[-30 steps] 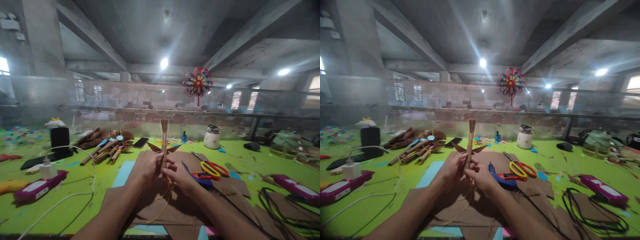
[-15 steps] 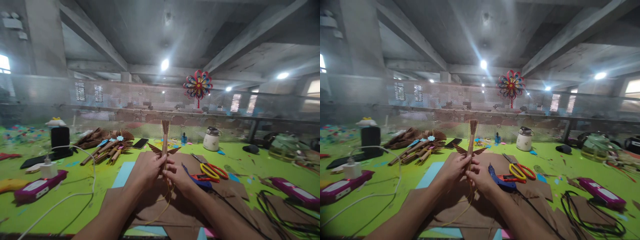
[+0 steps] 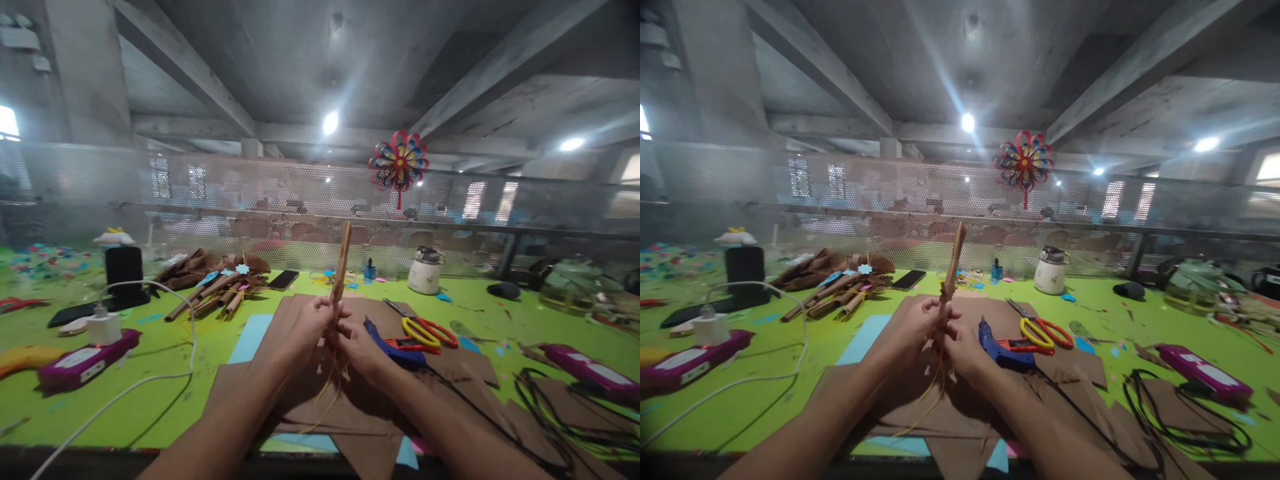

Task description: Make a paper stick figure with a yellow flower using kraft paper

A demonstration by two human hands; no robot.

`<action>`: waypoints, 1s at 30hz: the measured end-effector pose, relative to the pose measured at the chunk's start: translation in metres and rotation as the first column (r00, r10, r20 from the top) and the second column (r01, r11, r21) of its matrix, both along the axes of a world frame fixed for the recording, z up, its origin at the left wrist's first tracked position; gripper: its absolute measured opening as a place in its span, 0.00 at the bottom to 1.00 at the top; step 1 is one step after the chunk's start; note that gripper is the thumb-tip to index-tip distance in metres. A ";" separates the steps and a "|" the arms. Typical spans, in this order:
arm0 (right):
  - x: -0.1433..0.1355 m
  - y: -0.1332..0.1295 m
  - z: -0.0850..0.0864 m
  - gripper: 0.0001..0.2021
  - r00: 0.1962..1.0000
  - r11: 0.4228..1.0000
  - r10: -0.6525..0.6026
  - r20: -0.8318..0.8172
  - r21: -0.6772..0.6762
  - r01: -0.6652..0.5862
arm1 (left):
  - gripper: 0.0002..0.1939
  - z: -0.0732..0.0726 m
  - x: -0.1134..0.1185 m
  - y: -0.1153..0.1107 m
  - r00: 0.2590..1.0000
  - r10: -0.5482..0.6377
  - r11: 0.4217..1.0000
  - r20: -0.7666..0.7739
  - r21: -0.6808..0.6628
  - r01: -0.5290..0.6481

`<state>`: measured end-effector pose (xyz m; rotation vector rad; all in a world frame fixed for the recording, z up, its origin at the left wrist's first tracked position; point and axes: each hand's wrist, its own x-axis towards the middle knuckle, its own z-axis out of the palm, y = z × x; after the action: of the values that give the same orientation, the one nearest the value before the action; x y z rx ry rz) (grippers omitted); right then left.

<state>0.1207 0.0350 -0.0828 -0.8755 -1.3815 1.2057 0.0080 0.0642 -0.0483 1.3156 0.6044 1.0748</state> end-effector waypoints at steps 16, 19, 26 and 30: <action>0.019 -0.007 0.007 0.17 0.901 0.910 0.385 -0.201 -0.078 -0.406 | 0.14 0.007 -0.010 -0.003 0.976 -0.216 0.976 0.027 -0.003 0.216; 0.014 -0.007 0.005 0.16 0.930 0.935 0.325 -0.174 -0.088 -0.343 | 0.13 0.004 -0.008 -0.001 0.989 -0.147 0.989 0.031 -0.001 0.147; 0.005 -0.003 -0.003 0.20 0.975 0.968 0.203 -0.094 -0.133 -0.214 | 0.13 0.000 0.000 -0.002 0.999 0.045 0.999 -0.009 -0.005 -0.045; 0.005 -0.004 -0.001 0.20 0.978 0.969 0.197 -0.075 -0.135 -0.206 | 0.13 0.001 0.001 -0.005 0.997 0.081 0.997 -0.008 -0.007 -0.081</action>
<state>0.1254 0.0311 -0.0834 -0.8026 -1.3727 1.4896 0.0088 0.0596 -0.0470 1.2985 0.6720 1.1329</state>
